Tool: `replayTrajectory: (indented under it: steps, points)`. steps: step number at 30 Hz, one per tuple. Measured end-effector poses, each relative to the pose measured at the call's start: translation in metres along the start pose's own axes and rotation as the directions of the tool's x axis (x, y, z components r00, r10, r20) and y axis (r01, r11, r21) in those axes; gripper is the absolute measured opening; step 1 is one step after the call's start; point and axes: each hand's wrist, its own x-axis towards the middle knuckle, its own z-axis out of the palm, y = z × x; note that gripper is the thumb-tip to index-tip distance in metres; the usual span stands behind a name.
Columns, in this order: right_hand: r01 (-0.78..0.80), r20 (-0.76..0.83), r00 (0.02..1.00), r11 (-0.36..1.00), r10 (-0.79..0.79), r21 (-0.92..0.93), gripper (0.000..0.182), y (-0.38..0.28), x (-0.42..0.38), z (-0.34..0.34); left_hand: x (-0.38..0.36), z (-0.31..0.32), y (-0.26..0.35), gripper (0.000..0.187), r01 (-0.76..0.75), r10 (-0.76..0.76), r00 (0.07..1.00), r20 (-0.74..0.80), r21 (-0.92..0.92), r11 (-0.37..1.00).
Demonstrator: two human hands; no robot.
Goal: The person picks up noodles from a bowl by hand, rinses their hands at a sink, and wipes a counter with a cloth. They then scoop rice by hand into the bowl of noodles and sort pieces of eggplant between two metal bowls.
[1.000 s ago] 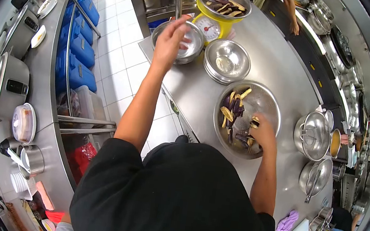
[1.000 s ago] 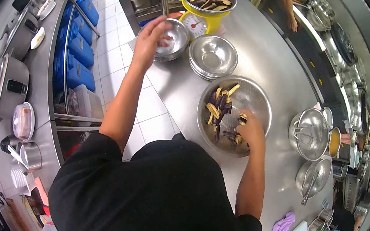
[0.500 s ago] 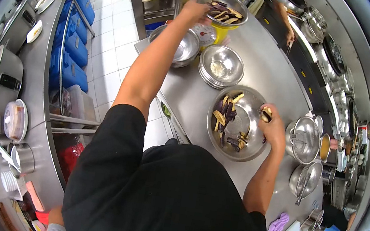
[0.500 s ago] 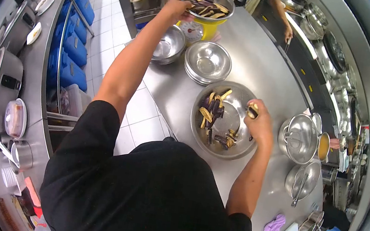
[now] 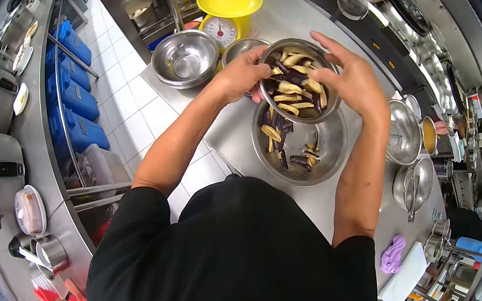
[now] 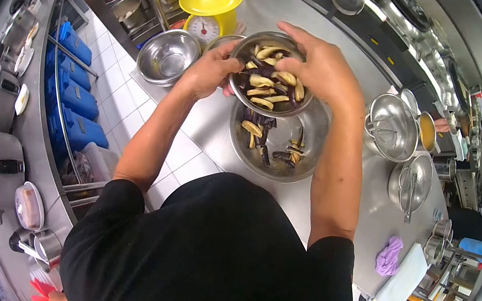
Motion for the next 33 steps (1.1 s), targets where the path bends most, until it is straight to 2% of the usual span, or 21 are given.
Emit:
replayTrajectory:
  steps: [1, 2, 4, 5, 7, 8, 9, 11, 14, 17, 21, 23, 28, 33]
  points:
    - [-0.005, -0.008, 1.0, 0.999, 0.005, 0.031, 0.062, 0.002, -0.001, -0.001, -0.002, -0.002, -0.001, 0.046, 0.006, -0.006, 1.0, -0.002, -0.014, 1.0]
    - [-0.146, -0.068, 0.987, 0.989, 0.144, -0.024, 0.049, -0.005, -0.007, -0.008, -0.003, -0.006, 0.0, 0.047, 0.009, -0.009, 1.0, -0.004, -0.025, 1.0]
    - [-0.171, -0.167, 0.969, 0.982, 0.182, 0.079, 0.048, -0.004, -0.029, -0.017, 0.002, -0.023, -0.003, 0.047, 0.016, -0.016, 1.0, -0.002, -0.111, 0.994]
    - [-0.179, -0.213, 0.955, 0.975, 0.204, 0.132, 0.048, -0.001, -0.039, -0.022, 0.002, -0.022, 0.008, 0.044, -0.051, 0.032, 0.992, -0.125, -0.154, 0.987]
    - [-0.262, -0.185, 0.945, 0.963, 0.27, 0.069, 0.047, 0.017, -0.062, -0.022, 0.014, -0.047, 0.026, 0.041, -0.09, 0.078, 0.987, -0.14, -0.082, 0.993]
    - [-0.309, -0.174, 0.935, 0.951, 0.31, 0.035, 0.046, 0.029, -0.078, -0.02, 0.024, -0.06, 0.031, 0.038, -0.123, 0.107, 0.968, -0.229, -0.057, 0.991]
    - [-0.332, -0.162, 0.934, 0.942, 0.319, -0.057, 0.046, 0.039, -0.093, -0.018, 0.038, -0.074, 0.036, 0.036, -0.155, 0.139, 0.94, -0.312, -0.027, 0.988]
    - [-0.357, -0.133, 0.933, 0.903, 0.333, -0.24, 0.047, 0.062, -0.123, -0.007, 0.066, -0.106, 0.044, 0.032, -0.202, 0.202, 0.918, -0.34, 0.036, 0.979]
    - [-0.352, -0.194, 0.931, 0.898, 0.308, -0.265, 0.048, 0.108, -0.172, 0.014, 0.122, -0.17, 0.028, 0.028, -0.288, 0.226, 0.856, -0.465, -0.066, 0.956]
    - [-0.545, -0.119, 0.838, 0.829, 0.532, -0.129, 0.048, 0.094, -0.196, 0.021, 0.11, -0.145, 0.043, 0.027, -0.235, 0.17, 0.786, -0.594, -0.033, 0.971]
    - [-0.605, -0.144, 0.789, 0.796, 0.597, -0.022, 0.05, 0.102, -0.222, 0.036, 0.11, -0.153, 0.037, 0.025, -0.205, 0.156, 0.804, -0.574, -0.021, 0.979]
    - [-0.619, -0.14, 0.772, 0.784, 0.62, 0.057, 0.051, 0.105, -0.228, 0.041, 0.115, -0.164, 0.03, 0.031, -0.216, 0.165, 0.816, -0.554, -0.028, 0.976]
    - [-0.642, -0.111, 0.759, 0.766, 0.642, 0.037, 0.056, 0.105, -0.226, 0.041, 0.11, -0.155, 0.037, 0.028, -0.17, 0.114, 0.787, -0.606, -0.036, 0.985]
    - [-0.651, -0.1, 0.75, 0.757, 0.654, 0.064, 0.057, 0.102, -0.219, 0.04, 0.107, -0.159, 0.034, 0.037, -0.195, 0.155, 0.795, -0.587, -0.005, 0.981]
